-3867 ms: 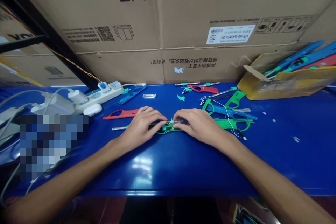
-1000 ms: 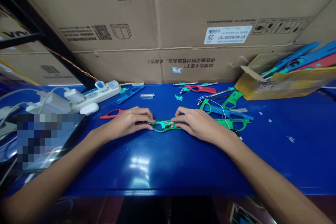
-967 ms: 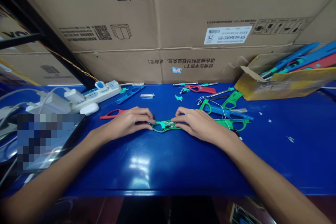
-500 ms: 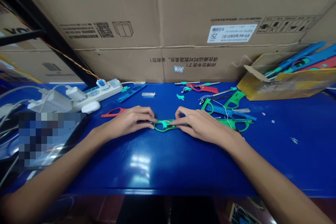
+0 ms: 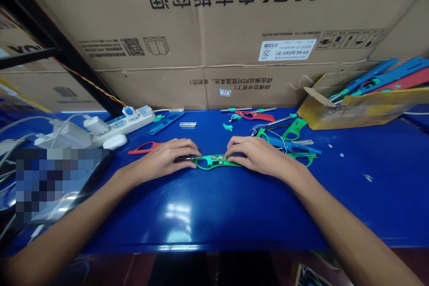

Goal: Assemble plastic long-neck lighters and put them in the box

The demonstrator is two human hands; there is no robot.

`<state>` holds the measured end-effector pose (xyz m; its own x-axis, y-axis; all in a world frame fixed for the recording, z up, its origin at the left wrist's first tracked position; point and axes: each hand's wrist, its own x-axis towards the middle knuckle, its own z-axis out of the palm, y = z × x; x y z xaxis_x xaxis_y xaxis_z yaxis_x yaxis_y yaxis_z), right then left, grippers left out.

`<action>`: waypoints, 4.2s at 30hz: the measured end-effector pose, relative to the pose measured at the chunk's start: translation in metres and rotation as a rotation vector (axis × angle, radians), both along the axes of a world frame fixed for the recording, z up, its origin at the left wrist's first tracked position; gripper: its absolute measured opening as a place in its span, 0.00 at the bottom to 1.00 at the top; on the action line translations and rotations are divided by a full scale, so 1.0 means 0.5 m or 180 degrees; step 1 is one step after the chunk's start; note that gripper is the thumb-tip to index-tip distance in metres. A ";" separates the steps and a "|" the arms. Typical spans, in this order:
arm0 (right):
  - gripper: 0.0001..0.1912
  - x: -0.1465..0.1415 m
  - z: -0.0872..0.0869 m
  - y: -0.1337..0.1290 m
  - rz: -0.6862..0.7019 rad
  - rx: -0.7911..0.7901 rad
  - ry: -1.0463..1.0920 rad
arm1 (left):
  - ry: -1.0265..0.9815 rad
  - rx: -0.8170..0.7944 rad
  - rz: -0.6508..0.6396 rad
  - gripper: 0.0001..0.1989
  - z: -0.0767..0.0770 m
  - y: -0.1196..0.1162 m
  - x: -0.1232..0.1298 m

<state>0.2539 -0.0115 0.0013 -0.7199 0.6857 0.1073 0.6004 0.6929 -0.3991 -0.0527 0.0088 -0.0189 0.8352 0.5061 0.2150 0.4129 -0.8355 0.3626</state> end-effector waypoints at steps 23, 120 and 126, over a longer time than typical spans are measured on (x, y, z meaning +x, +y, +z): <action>0.20 -0.041 -0.014 -0.022 -0.0023 0.0220 -0.0225 | -0.0148 -0.0177 -0.0018 0.11 0.000 0.004 0.008; 0.21 0.000 -0.008 0.001 -0.0451 0.0040 -0.0168 | 0.0231 0.0618 0.0482 0.16 0.005 0.008 -0.012; 0.21 0.001 -0.010 -0.001 -0.0450 0.0074 -0.0243 | 0.0318 0.0558 0.0519 0.15 -0.003 0.011 -0.010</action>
